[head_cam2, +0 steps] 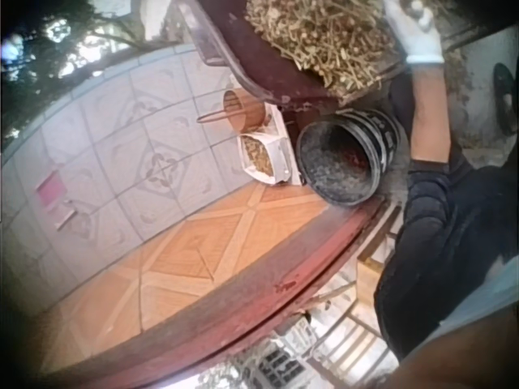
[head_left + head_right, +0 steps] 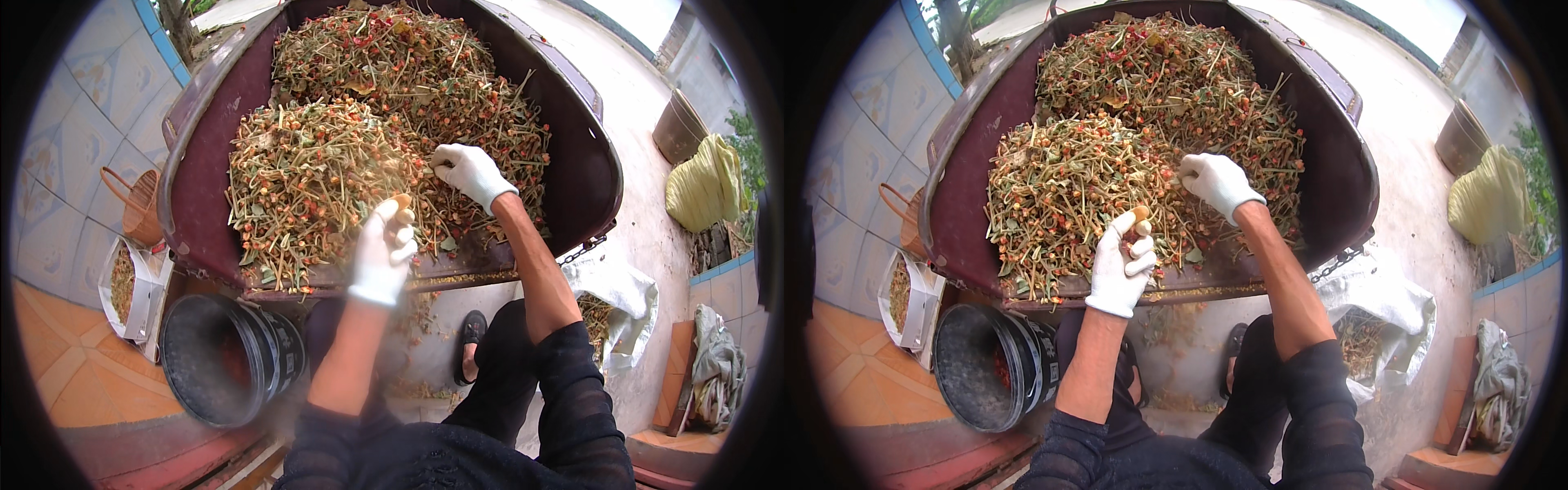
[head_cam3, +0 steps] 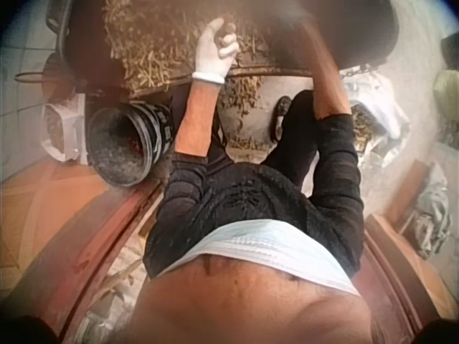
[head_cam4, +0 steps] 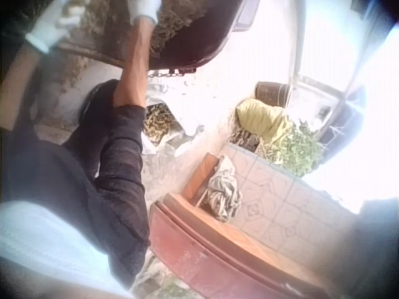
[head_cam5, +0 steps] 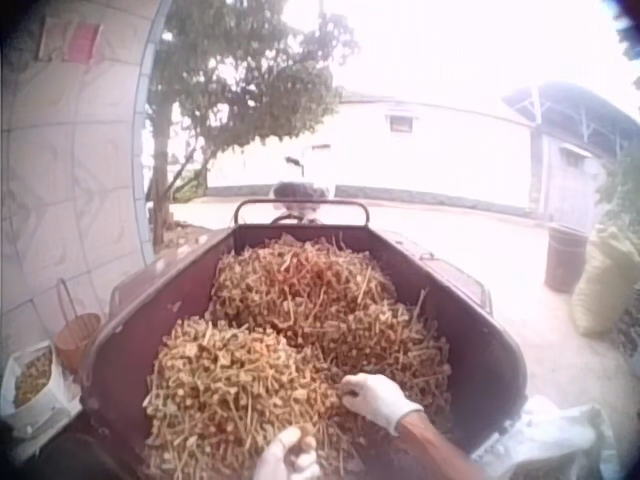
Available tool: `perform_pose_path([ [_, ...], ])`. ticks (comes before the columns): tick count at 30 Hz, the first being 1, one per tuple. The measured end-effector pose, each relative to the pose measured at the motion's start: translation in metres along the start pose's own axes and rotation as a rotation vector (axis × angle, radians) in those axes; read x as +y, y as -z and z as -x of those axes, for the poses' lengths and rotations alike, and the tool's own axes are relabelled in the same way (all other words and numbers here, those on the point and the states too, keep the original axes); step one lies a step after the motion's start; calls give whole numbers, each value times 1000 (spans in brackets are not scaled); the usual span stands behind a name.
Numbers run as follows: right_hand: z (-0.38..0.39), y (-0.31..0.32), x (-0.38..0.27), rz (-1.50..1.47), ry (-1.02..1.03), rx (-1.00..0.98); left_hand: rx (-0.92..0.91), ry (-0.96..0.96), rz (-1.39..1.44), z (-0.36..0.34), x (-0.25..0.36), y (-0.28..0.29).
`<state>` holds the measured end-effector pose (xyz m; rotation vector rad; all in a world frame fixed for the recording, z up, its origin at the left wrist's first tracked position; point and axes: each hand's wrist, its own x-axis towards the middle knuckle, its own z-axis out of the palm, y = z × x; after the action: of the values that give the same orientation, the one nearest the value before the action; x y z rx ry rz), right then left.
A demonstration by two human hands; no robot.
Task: The person stands at a large maroon tub filled with dried plant material and uses gloved hands to pick up handfuls of the mixture. They separate the contents, dropping the processed material into a white sack on the floor while discarding unwanted stems back into the tub.
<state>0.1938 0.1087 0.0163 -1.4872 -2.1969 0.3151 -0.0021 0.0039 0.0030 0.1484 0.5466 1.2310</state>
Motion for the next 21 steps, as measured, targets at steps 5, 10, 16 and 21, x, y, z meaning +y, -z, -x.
perform_pose_path([
  [5, 18, 27, -6, -429, -219, 97, -9, 13, 15, -2, 0, 2],
  [10, 31, 40, 5, -216, -134, 298, -23, 22, 48, -2, 0, 2],
  [16, 43, 47, -11, 59, -117, 236, -76, 97, 157, -1, 2, 3],
  [21, 38, 26, -12, 195, 125, 313, -91, 109, 166, -3, -1, 2],
])
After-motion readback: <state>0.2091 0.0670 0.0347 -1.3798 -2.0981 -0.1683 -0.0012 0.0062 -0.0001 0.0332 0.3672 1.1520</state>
